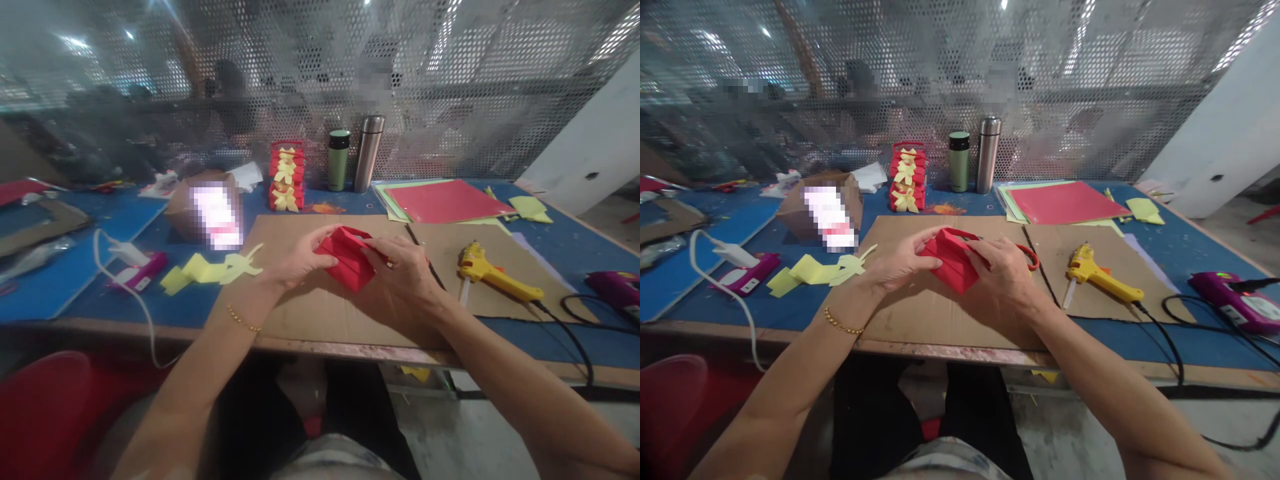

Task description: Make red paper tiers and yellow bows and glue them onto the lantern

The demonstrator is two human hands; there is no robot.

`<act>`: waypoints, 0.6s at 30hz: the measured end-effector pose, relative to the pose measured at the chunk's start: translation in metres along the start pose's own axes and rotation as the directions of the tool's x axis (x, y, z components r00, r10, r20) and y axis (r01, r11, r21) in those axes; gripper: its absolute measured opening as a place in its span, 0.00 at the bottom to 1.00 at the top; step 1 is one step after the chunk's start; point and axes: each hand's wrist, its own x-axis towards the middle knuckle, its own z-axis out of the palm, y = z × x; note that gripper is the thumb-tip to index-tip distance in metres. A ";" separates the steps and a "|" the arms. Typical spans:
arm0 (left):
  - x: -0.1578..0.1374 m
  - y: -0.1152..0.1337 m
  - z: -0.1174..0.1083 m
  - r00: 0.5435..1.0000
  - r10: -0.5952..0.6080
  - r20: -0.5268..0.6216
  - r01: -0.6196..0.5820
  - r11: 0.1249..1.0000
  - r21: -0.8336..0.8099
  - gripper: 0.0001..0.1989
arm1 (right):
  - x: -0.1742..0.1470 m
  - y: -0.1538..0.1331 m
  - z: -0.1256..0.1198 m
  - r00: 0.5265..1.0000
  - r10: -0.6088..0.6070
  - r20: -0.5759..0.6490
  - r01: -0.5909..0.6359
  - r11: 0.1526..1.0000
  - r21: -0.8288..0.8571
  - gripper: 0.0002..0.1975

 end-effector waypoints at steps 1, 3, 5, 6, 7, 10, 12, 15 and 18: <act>0.001 -0.001 -0.001 1.000 0.001 -0.005 -0.001 1.000 0.008 0.30 | 0.001 -0.001 -0.001 1.000 0.002 0.009 -0.003 1.000 0.017 0.13; 0.002 -0.003 -0.001 1.000 0.001 -0.007 -0.001 1.000 0.020 0.29 | 0.002 -0.004 -0.002 1.000 -0.001 0.020 0.000 0.998 0.055 0.12; 0.003 -0.003 -0.001 1.000 0.002 -0.014 -0.002 0.999 0.032 0.28 | 0.003 -0.006 -0.003 1.000 0.012 0.024 -0.015 0.995 0.094 0.11; 0.003 -0.003 -0.001 1.000 0.003 -0.021 -0.002 0.999 0.044 0.27 | 0.004 -0.007 -0.002 0.999 0.029 0.027 -0.032 0.993 0.114 0.11; 0.002 -0.003 0.000 1.000 0.004 -0.029 -0.002 0.998 0.059 0.26 | 0.004 -0.008 -0.002 0.998 0.051 0.031 -0.055 0.989 0.137 0.11; 0.002 -0.003 0.000 0.998 0.005 -0.059 0.000 0.996 0.092 0.21 | 0.005 -0.007 0.000 0.993 0.111 0.045 -0.118 0.970 0.213 0.11; 0.002 -0.003 0.000 0.997 0.007 -0.076 0.000 0.996 0.089 0.19 | 0.005 -0.006 0.002 0.989 0.141 0.040 -0.146 0.958 0.246 0.11; 0.003 -0.004 -0.001 0.998 0.007 -0.070 -0.002 0.997 0.080 0.18 | 0.007 -0.005 0.002 0.986 0.163 0.044 -0.168 0.948 0.269 0.12; 0.004 -0.005 -0.002 0.999 0.012 -0.051 -0.008 0.997 0.083 0.17 | 0.007 -0.008 0.000 0.986 0.155 0.054 -0.164 0.954 0.250 0.14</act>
